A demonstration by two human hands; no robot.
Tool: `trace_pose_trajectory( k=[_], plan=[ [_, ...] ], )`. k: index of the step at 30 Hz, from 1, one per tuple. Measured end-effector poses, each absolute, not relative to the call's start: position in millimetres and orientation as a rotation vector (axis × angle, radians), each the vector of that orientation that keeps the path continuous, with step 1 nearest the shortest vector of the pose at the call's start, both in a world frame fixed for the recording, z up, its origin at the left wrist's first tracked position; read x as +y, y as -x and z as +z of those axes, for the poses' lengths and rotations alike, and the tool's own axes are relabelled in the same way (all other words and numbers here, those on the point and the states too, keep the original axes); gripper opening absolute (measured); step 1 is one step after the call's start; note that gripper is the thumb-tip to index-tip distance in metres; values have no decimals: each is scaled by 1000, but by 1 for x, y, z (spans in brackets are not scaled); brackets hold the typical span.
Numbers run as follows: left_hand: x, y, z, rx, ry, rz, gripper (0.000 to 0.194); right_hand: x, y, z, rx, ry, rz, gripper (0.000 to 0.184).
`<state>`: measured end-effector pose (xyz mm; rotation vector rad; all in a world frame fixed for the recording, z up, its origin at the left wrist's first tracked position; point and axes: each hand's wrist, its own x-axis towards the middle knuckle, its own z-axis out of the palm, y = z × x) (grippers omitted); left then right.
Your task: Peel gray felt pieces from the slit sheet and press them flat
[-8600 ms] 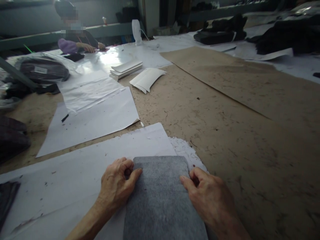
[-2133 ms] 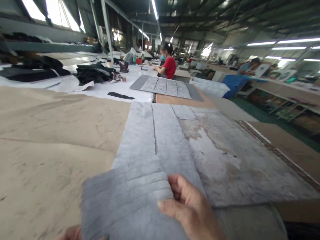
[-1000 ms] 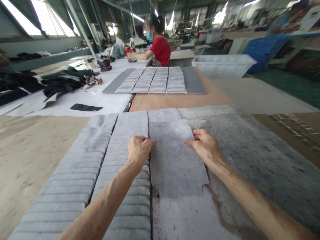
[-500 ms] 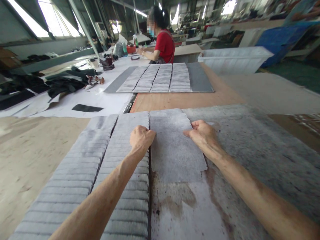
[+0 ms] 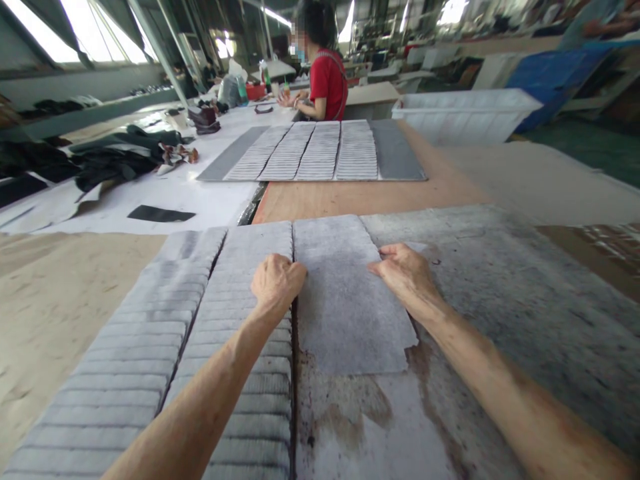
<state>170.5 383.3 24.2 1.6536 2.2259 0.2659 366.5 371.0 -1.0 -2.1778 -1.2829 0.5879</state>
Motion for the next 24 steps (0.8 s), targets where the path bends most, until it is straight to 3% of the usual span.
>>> trace_pose_trajectory(
  k=[11,19,24],
  plan=[
    [383,-170,26,2205,-1678,206,23,369,-366,-1,-1270,2180,577,46],
    [382,-172,26,2226,-1678,228,19,372,-367,8,-1342,2220,569,20],
    [382,-172,22,2229,-1686,252,19,372,-364,11,-1347,2270,550,20]
  ],
)
